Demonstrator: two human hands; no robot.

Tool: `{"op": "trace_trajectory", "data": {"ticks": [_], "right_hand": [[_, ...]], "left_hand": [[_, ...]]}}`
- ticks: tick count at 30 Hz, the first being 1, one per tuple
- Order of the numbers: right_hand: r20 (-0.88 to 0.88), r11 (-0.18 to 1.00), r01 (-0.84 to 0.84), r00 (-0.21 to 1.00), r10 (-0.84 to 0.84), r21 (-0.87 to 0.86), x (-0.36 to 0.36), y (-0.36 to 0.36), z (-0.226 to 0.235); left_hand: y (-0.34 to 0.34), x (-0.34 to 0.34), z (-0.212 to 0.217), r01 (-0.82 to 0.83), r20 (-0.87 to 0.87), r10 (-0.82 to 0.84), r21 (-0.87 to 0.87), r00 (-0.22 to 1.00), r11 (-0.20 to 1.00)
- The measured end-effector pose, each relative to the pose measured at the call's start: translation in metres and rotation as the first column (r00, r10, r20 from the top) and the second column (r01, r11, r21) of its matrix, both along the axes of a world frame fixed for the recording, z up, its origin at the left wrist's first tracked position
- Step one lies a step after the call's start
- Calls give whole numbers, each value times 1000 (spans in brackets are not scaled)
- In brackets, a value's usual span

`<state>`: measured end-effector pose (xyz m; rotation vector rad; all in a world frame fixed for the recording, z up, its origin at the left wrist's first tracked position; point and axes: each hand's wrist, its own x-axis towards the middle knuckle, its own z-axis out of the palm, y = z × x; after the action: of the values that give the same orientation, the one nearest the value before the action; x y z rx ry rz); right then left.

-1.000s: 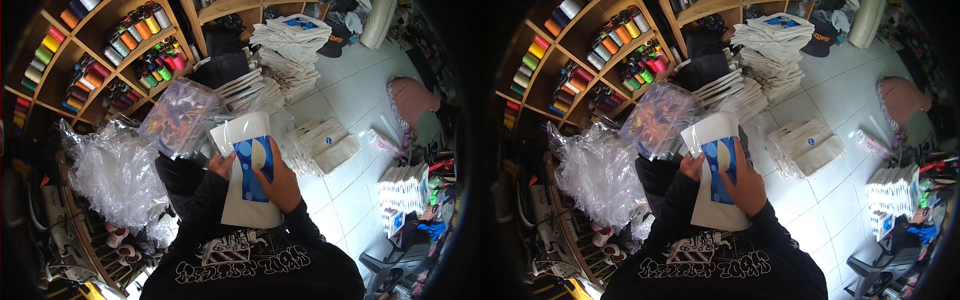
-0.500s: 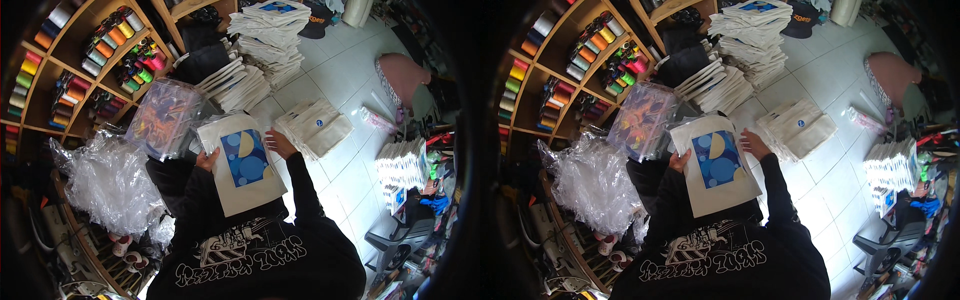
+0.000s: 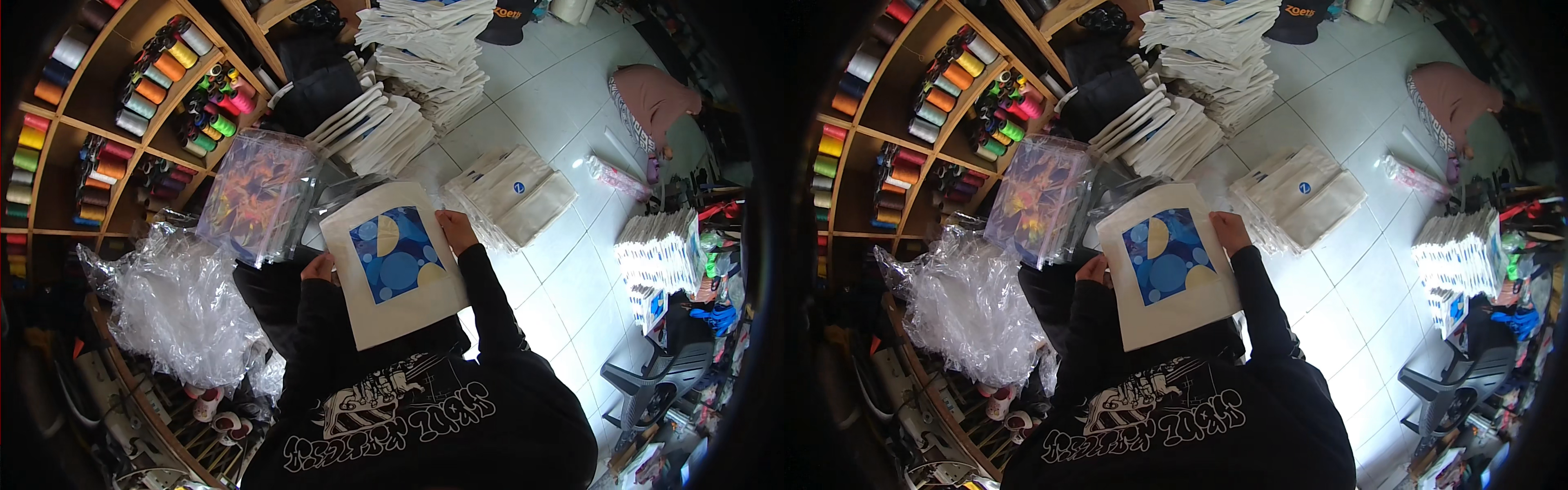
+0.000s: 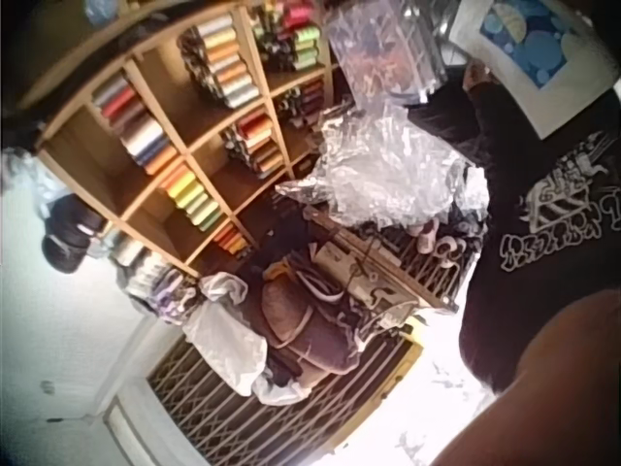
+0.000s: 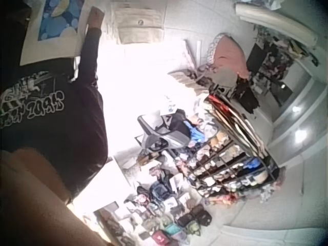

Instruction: A person is packaging printed tote bags into plastic sleeves and stacking them.

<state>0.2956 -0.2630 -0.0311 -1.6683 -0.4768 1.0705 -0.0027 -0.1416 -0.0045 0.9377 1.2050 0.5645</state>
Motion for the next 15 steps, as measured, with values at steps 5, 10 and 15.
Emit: {"op": "trace_trajectory", "data": {"ticks": [5,10,15], "right_hand": [[261,998,-52,964,43,27,5,-8,-14],[451,999,-24,893,3,41,11,-27,-28],[437,994,-49,896,85,-93,3,-43,14]], "left_hand": [[-3,4,-2,-10,-233,64,226,970,974],[-4,6,-18,72,-275,21,323,961,944],[-15,13,23,94,-317,11,313,948,945]]}}
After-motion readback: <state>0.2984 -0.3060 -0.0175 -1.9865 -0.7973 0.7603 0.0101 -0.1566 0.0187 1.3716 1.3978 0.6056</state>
